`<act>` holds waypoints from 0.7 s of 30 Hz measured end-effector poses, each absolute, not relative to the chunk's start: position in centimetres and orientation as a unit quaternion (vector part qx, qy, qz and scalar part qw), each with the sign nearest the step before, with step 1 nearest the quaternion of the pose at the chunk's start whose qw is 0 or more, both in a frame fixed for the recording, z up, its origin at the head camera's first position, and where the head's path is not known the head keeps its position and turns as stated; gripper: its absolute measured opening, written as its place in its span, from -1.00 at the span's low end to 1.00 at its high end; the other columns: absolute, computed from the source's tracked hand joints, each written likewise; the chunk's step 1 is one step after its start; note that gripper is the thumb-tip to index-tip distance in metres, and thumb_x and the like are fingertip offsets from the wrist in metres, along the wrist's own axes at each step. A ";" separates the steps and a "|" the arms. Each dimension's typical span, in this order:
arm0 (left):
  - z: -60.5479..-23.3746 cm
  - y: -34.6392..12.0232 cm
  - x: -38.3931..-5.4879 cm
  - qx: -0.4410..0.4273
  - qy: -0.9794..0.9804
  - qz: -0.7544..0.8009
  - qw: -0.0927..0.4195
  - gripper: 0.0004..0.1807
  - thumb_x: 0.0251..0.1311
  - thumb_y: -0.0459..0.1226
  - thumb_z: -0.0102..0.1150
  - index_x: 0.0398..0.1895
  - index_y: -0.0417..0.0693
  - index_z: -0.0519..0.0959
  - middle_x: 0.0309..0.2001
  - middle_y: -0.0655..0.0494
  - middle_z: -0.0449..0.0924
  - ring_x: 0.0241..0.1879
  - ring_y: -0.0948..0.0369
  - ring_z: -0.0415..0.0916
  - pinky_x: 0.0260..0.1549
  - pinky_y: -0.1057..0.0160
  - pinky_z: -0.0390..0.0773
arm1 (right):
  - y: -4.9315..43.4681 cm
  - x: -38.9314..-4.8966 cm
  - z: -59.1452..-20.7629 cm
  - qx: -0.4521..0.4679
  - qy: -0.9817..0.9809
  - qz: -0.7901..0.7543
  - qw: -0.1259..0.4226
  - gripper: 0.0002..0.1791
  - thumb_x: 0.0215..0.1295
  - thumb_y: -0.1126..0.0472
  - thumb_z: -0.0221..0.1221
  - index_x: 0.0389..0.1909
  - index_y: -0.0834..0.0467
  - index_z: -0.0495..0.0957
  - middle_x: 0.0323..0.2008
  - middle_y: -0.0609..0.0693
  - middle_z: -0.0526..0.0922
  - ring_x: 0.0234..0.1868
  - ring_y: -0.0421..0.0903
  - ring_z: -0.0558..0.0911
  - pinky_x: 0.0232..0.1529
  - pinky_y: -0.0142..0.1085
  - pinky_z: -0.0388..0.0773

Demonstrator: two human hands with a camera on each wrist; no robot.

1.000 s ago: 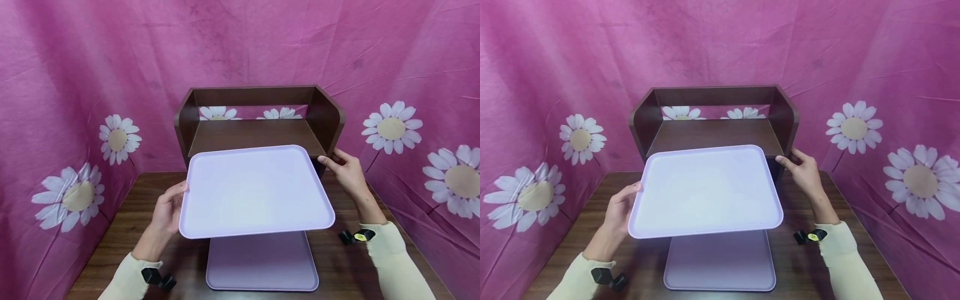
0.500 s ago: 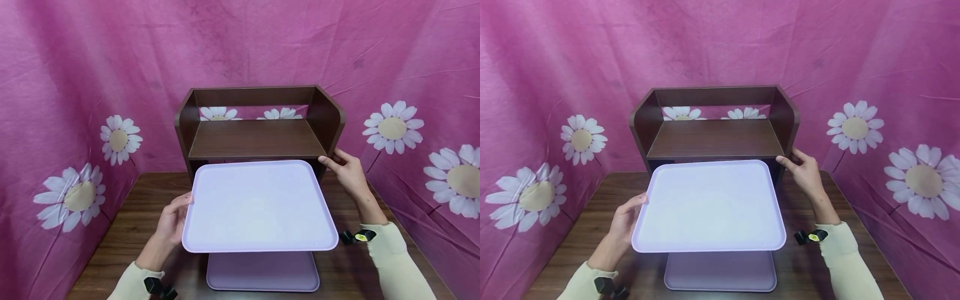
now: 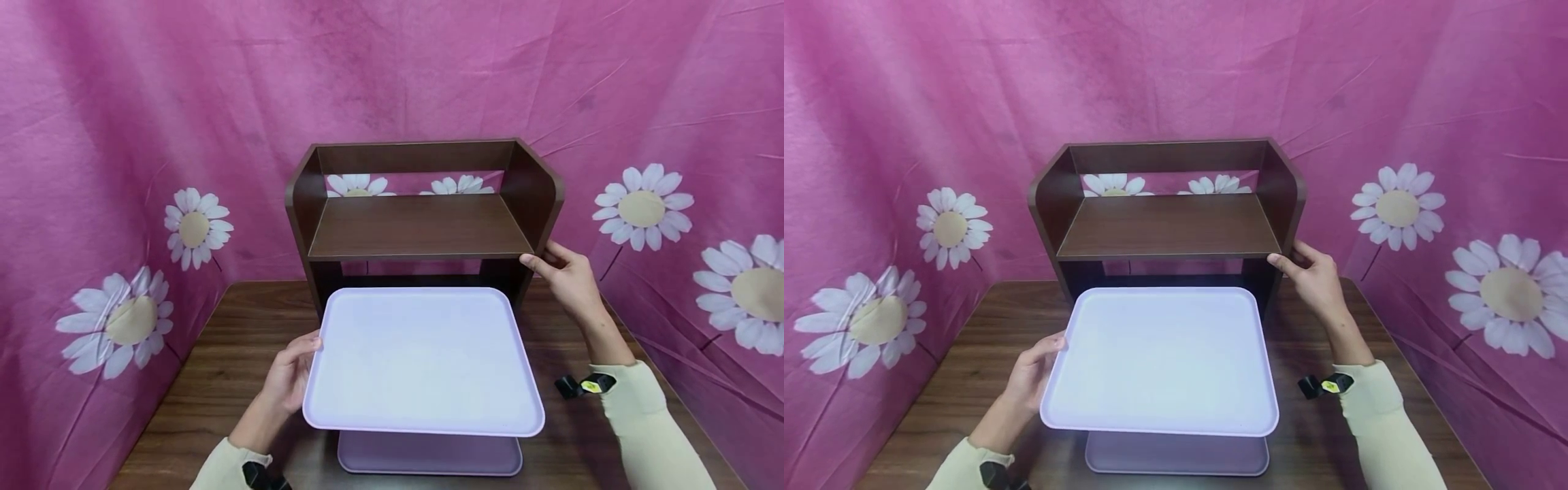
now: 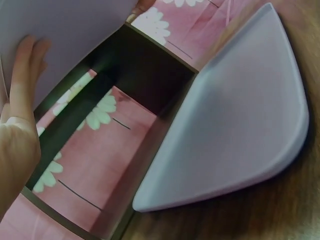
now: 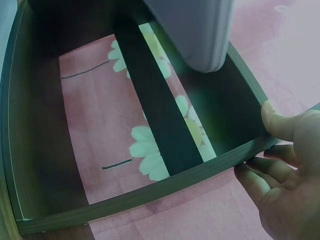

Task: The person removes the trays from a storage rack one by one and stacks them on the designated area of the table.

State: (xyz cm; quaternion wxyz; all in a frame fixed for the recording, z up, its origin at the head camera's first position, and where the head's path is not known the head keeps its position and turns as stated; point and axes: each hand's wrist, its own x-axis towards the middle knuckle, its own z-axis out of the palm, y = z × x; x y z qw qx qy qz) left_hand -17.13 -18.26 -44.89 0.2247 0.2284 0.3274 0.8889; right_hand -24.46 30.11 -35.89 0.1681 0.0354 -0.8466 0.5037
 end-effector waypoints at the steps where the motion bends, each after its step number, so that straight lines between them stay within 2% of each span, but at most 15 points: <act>1: -45.2 -18.3 -17.2 0.227 0.329 0.888 0.225 -0.42 0.57 -0.47 -0.50 0.12 -0.19 0.67 -0.06 0.00 0.84 -0.07 0.20 0.81 -0.09 0.31 0.79 | 30.1 -24.4 -35.9 0.033 -0.848 0.502 0.167 -0.29 0.46 -0.04 0.36 0.51 0.16 0.45 0.11 -0.04 0.74 -0.19 -0.59 0.66 -0.24 -0.61 0.66; 3: -45.6 -18.2 -17.2 0.221 0.336 0.888 0.224 -0.41 0.56 -0.48 -0.49 0.12 -0.17 0.68 -0.06 0.02 0.84 -0.07 0.22 0.81 -0.09 0.31 0.79 | 30.1 -24.5 -35.9 0.030 -0.850 0.499 0.165 -0.27 0.46 -0.06 0.36 0.52 0.17 0.44 0.17 0.12 0.71 -0.20 -0.58 0.66 -0.24 -0.60 0.66; 5: -46.1 -18.2 -17.2 0.216 0.344 0.887 0.219 -0.41 0.54 -0.49 -0.48 0.11 -0.17 0.68 -0.07 0.03 0.84 -0.08 0.23 0.81 -0.09 0.32 0.79 | 30.1 -24.5 -35.9 0.030 -0.850 0.499 0.165 -0.27 0.46 -0.07 0.36 0.52 0.17 0.44 0.19 0.20 0.69 -0.20 -0.58 0.66 -0.24 -0.60 0.66; 13: -48.0 -17.7 -17.1 0.204 0.355 0.885 0.222 -0.38 0.46 -0.56 -0.52 0.11 -0.19 0.66 -0.08 0.04 0.83 -0.07 0.26 0.79 -0.07 0.36 0.78 | 30.2 -24.6 -36.0 0.030 -0.853 0.496 0.160 -0.27 0.48 -0.05 0.34 0.54 0.14 0.40 0.21 0.30 0.66 -0.29 -0.52 0.69 -0.28 -0.59 0.65; 16: -48.8 -17.6 -17.1 0.209 0.349 0.884 0.229 -0.38 0.44 -0.58 -0.53 0.14 -0.22 0.64 -0.05 0.03 0.82 -0.05 0.26 0.78 -0.05 0.35 0.77 | 30.4 -24.7 -36.2 0.026 -0.854 0.494 0.159 -0.29 0.49 -0.03 0.33 0.55 0.12 0.40 0.08 -0.03 0.78 -0.31 -0.49 0.69 -0.29 -0.59 0.63; 20: -49.8 -17.5 -17.2 0.205 0.355 0.881 0.237 -0.38 0.42 -0.60 -0.52 0.16 -0.22 0.62 -0.05 0.03 0.82 -0.06 0.26 0.78 -0.05 0.33 0.78 | 30.5 -24.6 -36.3 0.025 -0.852 0.498 0.159 -0.28 0.47 -0.05 0.35 0.55 0.09 0.42 -0.12 -0.47 0.70 -0.31 -0.46 0.70 -0.29 -0.58 0.63; 21: -50.0 -17.5 -17.2 0.200 0.360 0.879 0.240 -0.39 0.41 -0.60 -0.51 0.15 -0.22 0.62 -0.06 0.03 0.82 -0.07 0.26 0.78 -0.06 0.33 0.78 | 30.5 -24.6 -36.3 0.026 -0.851 0.500 0.159 -0.28 0.47 -0.06 0.35 0.54 0.09 0.42 -0.14 -0.50 0.69 -0.30 -0.46 0.70 -0.28 -0.58 0.63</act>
